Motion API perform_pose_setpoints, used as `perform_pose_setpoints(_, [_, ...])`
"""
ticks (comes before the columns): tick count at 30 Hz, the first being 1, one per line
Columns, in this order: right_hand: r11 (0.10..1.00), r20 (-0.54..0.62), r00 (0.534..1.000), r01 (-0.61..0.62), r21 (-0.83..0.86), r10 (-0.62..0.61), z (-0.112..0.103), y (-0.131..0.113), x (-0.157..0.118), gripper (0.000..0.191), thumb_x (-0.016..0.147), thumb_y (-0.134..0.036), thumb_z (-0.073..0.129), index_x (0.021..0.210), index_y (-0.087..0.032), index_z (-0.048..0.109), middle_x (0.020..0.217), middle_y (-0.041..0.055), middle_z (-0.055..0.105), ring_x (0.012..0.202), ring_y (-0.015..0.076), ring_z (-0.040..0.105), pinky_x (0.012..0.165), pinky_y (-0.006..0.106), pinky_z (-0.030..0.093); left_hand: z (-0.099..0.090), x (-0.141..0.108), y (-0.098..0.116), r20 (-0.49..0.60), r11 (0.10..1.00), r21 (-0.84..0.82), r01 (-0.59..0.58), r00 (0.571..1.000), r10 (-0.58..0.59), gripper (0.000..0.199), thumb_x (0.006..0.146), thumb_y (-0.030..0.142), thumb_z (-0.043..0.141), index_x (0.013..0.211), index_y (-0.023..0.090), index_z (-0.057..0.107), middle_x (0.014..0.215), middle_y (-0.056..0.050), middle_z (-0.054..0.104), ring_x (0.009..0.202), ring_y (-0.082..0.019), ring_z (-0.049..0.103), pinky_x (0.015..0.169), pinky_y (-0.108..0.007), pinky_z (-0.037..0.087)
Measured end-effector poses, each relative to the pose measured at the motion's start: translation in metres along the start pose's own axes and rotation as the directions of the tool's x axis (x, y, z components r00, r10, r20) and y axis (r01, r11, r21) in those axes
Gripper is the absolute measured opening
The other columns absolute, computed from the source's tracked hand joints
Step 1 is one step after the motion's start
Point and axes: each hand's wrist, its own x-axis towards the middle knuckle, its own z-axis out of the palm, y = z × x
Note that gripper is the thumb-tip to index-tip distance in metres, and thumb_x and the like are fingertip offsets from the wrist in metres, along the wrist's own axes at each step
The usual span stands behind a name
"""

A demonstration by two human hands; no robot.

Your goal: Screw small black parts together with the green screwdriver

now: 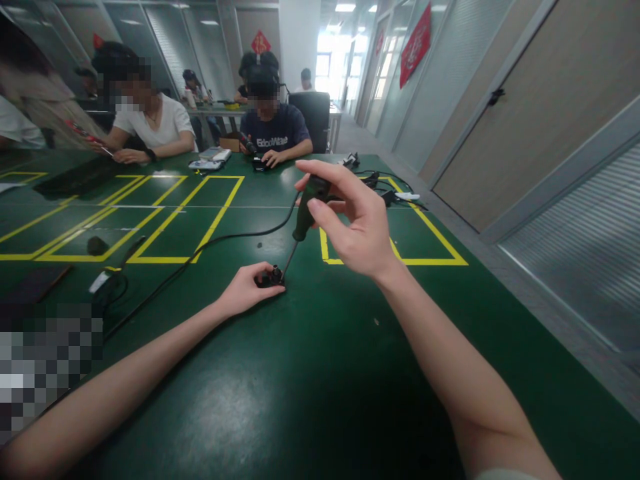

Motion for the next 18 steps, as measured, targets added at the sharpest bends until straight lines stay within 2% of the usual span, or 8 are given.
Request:
perform_pose_setpoints(11, [1.0,0.002,1.0,0.003,-0.029,-0.003,0.004,-0.0008,-0.0013,0.039,0.098,-0.051,0.063,0.133,-0.036,0.066,0.122,0.0062,0.071,0.107,0.0282,0.073,0.077,0.042,0.068,-0.0012,-0.0008,-0.0002,0.005,1.0,0.001,0.007,1.0,-0.007,0.028,0.075,0.04,0.084,0.091,0.019,0.074,0.086,-0.002,0.074,0.076,-0.017,0.063,0.072,-0.03,0.048])
perform_pose_setpoints(18, [0.979,-0.022,0.993,0.11,-0.171,-0.116,0.0041,-0.0078,0.0011,0.034,0.096,-0.045,0.068,0.128,-0.034,0.07,0.114,0.0061,0.074,0.105,0.0286,0.072,0.078,0.044,0.067,0.0001,-0.0008,-0.0007,0.01,1.0,0.005,-0.001,1.0,0.001,0.028,0.076,0.04,0.083,0.092,0.018,0.073,0.087,-0.002,0.074,0.076,-0.017,0.063,0.072,-0.03,0.049])
